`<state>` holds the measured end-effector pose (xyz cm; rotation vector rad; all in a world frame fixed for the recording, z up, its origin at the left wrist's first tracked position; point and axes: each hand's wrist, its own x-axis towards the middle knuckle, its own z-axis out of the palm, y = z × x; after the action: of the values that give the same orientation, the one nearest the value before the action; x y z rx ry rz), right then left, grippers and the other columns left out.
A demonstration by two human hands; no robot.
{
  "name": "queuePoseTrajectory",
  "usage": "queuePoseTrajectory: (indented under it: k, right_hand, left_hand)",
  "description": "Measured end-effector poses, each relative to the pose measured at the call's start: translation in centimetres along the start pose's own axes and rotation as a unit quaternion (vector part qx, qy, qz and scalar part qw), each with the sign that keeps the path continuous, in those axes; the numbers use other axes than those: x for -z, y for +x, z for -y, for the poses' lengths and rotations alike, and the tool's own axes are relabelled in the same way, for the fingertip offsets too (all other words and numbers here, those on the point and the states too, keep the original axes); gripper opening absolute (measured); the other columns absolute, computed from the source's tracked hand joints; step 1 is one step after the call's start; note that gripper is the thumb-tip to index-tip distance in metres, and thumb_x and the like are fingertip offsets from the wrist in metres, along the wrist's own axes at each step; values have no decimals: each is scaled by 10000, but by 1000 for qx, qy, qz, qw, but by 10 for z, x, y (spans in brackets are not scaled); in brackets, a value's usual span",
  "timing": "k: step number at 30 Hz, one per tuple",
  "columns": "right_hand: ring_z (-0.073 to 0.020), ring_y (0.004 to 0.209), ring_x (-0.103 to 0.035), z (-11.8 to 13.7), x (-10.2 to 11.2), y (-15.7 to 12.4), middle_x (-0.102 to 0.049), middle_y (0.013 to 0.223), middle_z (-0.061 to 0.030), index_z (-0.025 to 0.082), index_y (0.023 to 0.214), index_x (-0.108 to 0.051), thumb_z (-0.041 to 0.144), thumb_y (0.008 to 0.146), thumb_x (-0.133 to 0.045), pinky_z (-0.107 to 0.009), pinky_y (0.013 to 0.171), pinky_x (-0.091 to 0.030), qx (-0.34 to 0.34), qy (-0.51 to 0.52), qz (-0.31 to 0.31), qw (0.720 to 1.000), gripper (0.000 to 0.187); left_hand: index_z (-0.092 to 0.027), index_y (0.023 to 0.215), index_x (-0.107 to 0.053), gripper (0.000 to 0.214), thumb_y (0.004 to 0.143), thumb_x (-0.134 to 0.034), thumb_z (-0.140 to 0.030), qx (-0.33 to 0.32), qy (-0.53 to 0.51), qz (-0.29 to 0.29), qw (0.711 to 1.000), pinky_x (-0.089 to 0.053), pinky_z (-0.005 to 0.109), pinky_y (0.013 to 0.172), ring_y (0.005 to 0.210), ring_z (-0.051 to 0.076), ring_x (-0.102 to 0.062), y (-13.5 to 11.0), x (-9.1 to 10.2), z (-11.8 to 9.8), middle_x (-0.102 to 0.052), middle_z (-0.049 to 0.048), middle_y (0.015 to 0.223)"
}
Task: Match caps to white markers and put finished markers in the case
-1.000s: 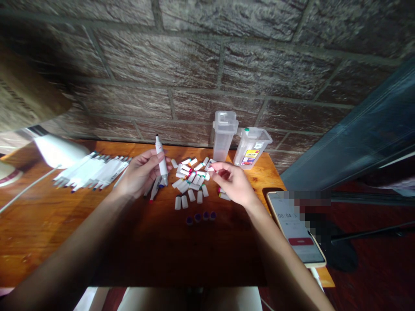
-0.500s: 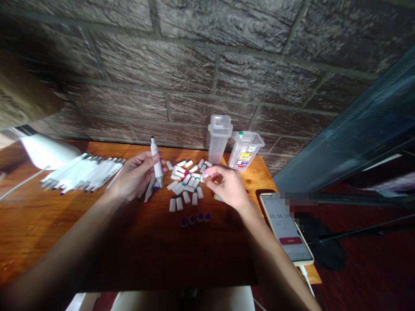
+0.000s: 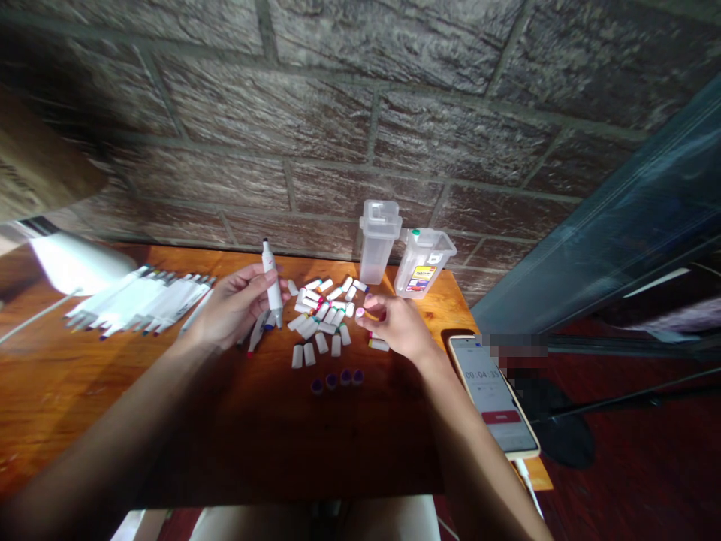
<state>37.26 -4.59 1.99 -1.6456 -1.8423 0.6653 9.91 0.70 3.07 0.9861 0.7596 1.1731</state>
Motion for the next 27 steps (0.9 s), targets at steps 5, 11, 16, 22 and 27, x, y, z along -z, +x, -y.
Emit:
queuePoseTrajectory:
  k: [5,11,16,22,27]
  right_hand:
    - [-196,791,-683,-4,25,-5,-773,974,-59,198,949,-754,450,724,-790,-305,713,-512,-27,-41,82,995,340]
    - [-206,844,-702,-11,15,-5,-764,922,-64,174,919,-738,331,779,-713,-294,759,-532,-52,0,145,988,211]
    - [-201,829,-694,-6,14,-4,-767,929,-62,180,911,-740,311,796,-695,-313,778,-528,0,9,131,991,180]
    - [-178,817,-676,4,19,-7,-730,963,-63,173,922,-676,316,797,-707,-309,763,-538,62,98,109,987,192]
    - [-168,809,-673,7,20,-9,-701,967,-55,181,904,-619,263,780,-711,-299,748,-536,68,133,128,980,175]
  left_hand:
    - [-133,852,-712,326,687,-874,-362,-3,7,1,1000,-573,197,667,689,108,-692,0,0,0,-744,27,804]
    - [-134,842,-703,381,637,-899,-388,-1,13,-6,1000,-569,212,654,654,110,-682,-1,-2,-2,-733,18,776]
    - [-130,850,-704,374,648,-895,-380,1,14,-4,1000,-571,208,654,655,109,-683,-1,-2,-1,-736,22,779]
    - [-129,857,-698,363,668,-880,-380,-2,23,0,1000,-576,229,680,667,123,-695,-1,-2,0,-740,34,789]
    - [-133,850,-699,362,658,-888,-375,1,16,-3,1000,-574,226,673,663,121,-692,-1,-2,-1,-739,28,782]
